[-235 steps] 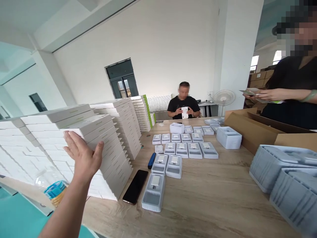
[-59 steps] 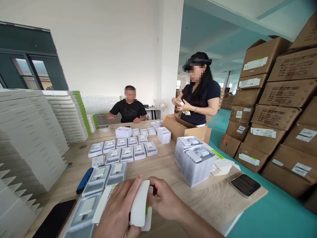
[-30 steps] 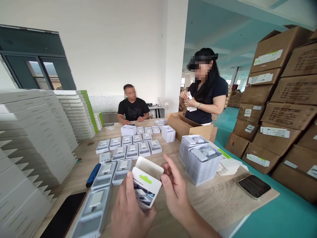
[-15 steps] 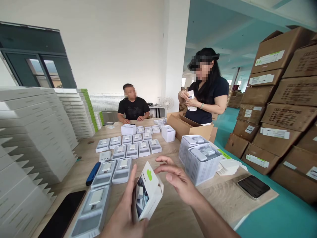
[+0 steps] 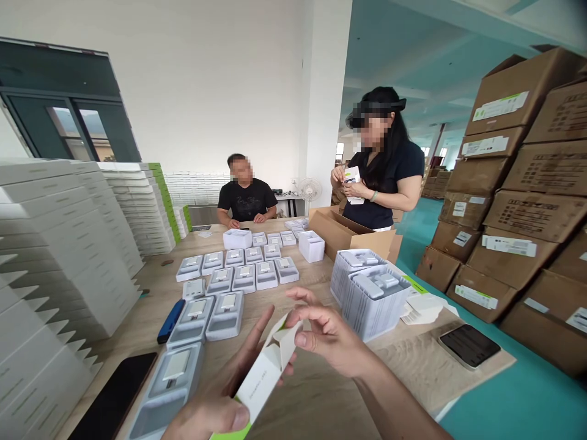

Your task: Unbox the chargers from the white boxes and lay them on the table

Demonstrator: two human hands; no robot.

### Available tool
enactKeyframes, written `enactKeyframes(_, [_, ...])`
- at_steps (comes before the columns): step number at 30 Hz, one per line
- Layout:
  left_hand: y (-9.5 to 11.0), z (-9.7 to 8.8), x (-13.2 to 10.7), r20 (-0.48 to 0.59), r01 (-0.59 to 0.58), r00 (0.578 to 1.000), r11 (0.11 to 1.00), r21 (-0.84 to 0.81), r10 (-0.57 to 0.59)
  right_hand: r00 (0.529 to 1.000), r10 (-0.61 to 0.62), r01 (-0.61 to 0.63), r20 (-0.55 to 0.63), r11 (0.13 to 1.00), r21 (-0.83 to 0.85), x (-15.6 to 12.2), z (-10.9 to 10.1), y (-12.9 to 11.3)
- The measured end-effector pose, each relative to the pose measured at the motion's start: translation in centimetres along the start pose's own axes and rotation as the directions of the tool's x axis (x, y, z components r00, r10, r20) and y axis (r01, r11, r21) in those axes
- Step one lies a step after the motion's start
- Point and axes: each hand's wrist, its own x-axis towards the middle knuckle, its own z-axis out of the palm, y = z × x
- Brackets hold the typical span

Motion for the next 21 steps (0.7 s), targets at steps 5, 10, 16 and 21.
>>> enactKeyframes(5, [2.3,-2.6,-1.1,0.445,0.041,0.896,0.996,-0.081,-0.001,0.995,0.025,-0.041,0.095,0.985,0.170,-0.4,0.3,-0.5])
enactKeyframes(10, [2.8,-4.1,-0.6,-0.021,-0.196,0.966,0.789,0.583,0.256,0.948,-0.222,0.145,-0.228,0.939,-0.313,-1.0,0.0,-0.5])
enactKeyframes(16, [2.9,-1.0,-1.5,-0.142,-0.160,0.938,0.759,0.631,0.315,0.861,-0.481,0.269,-0.164,0.706,-0.656,-0.9,1.0,-0.4])
enactKeyframes(21, [1.9,0.8,-0.3,-0.284,-0.117,0.938,0.952,0.282,0.199,0.889,-0.451,0.286,-0.075,0.676,-0.679,-0.6,2.0,-0.2])
